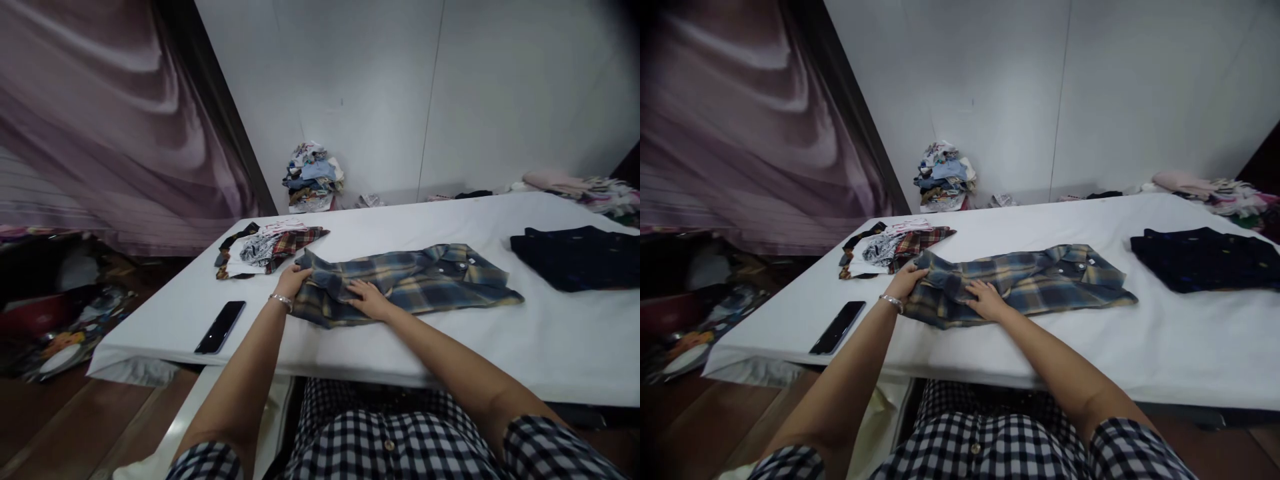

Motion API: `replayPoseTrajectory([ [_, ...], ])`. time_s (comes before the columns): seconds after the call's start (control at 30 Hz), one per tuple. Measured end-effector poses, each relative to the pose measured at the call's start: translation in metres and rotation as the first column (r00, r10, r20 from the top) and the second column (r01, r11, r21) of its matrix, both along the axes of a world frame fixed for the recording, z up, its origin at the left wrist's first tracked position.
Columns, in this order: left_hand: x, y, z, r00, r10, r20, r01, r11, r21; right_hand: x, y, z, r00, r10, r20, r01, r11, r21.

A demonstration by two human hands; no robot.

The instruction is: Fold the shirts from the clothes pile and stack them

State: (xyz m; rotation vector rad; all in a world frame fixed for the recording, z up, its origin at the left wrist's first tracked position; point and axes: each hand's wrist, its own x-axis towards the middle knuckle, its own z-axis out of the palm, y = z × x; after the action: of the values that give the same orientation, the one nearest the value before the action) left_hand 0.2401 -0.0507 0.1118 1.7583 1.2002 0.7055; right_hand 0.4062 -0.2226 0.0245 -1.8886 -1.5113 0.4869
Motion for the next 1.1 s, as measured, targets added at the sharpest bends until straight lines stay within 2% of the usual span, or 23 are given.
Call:
replayPoseTrajectory([
  [0.07, 0.021, -0.008, 0.01, 0.997, -0.06, 0.049, 0.061, 0.998, -0.021, 0.002, -0.001, 0.008, 0.941, -0.091, -0.327, 0.125, 0.989, 0.085],
  [0.17, 0.064, -0.031, 0.02, 0.989, -0.139, 0.041, 0.141, 0.989, -0.033, 0.008, -0.008, 0.02, 0.71, -0.086, -0.699, 0.256, 0.956, 0.143],
  [0.23, 0.097, -0.052, 0.024, 0.973, -0.228, 0.027, 0.229, 0.971, -0.069, 0.017, -0.018, 0.026, 0.583, -0.058, -0.81, 0.301, 0.942, 0.15],
  [0.3, 0.124, -0.073, 0.023, 0.918, -0.391, 0.067, 0.397, 0.906, -0.145, 0.031, -0.031, 0.029, 0.473, -0.074, -0.878, 0.364, 0.924, 0.118],
  [0.37, 0.14, -0.087, 0.018, 0.858, -0.494, 0.138, 0.513, 0.835, -0.2, 0.046, -0.047, 0.03, 0.365, -0.103, -0.925, 0.407, 0.911, 0.059],
  [0.4, 0.143, -0.09, 0.014, 0.85, -0.502, 0.157, 0.526, 0.826, -0.202, 0.053, -0.055, 0.029, 0.318, -0.112, -0.941, 0.414, 0.91, 0.032],
  [0.47, 0.139, -0.09, 0.001, 0.885, -0.455, 0.099, 0.464, 0.88, -0.103, 0.064, -0.07, 0.026, 0.25, -0.125, -0.96, 0.409, 0.912, -0.013],
  [0.53, 0.127, -0.085, -0.017, 0.924, -0.38, -0.044, 0.383, 0.919, 0.091, 0.071, -0.081, 0.022, 0.21, -0.151, -0.966, 0.4, 0.915, -0.057],
  [0.6, 0.113, -0.083, -0.036, 0.925, -0.323, -0.2, 0.37, 0.885, 0.284, 0.072, -0.086, 0.02, 0.185, -0.195, -0.963, 0.43, 0.898, -0.099],
  [0.7, 0.1, -0.091, -0.058, 0.878, -0.298, -0.373, 0.444, 0.799, 0.406, 0.069, -0.081, 0.021, 0.185, -0.272, -0.944, 0.495, 0.856, -0.15],
  [0.8, 0.099, -0.105, -0.068, 0.833, -0.268, -0.484, 0.506, 0.722, 0.471, 0.067, -0.072, 0.026, 0.246, -0.299, -0.922, 0.494, 0.857, -0.146],
  [0.9, 0.101, -0.114, -0.071, 0.747, -0.307, -0.589, 0.618, 0.649, 0.444, 0.073, -0.068, 0.023, 0.403, -0.284, -0.87, 0.479, 0.876, -0.064],
  [0.97, 0.102, -0.115, -0.073, 0.678, -0.34, -0.651, 0.683, 0.618, 0.389, 0.081, -0.069, 0.015, 0.543, -0.343, -0.766, 0.489, 0.871, -0.044],
  [1.03, 0.103, -0.115, -0.075, 0.649, -0.348, -0.676, 0.705, 0.609, 0.363, 0.087, -0.072, 0.008, 0.688, -0.442, -0.576, 0.534, 0.845, -0.01],
  [1.1, 0.103, -0.114, -0.077, 0.651, -0.347, -0.675, 0.702, 0.613, 0.362, 0.088, -0.073, 0.009, 0.808, -0.493, -0.321, 0.551, 0.826, 0.12],
])
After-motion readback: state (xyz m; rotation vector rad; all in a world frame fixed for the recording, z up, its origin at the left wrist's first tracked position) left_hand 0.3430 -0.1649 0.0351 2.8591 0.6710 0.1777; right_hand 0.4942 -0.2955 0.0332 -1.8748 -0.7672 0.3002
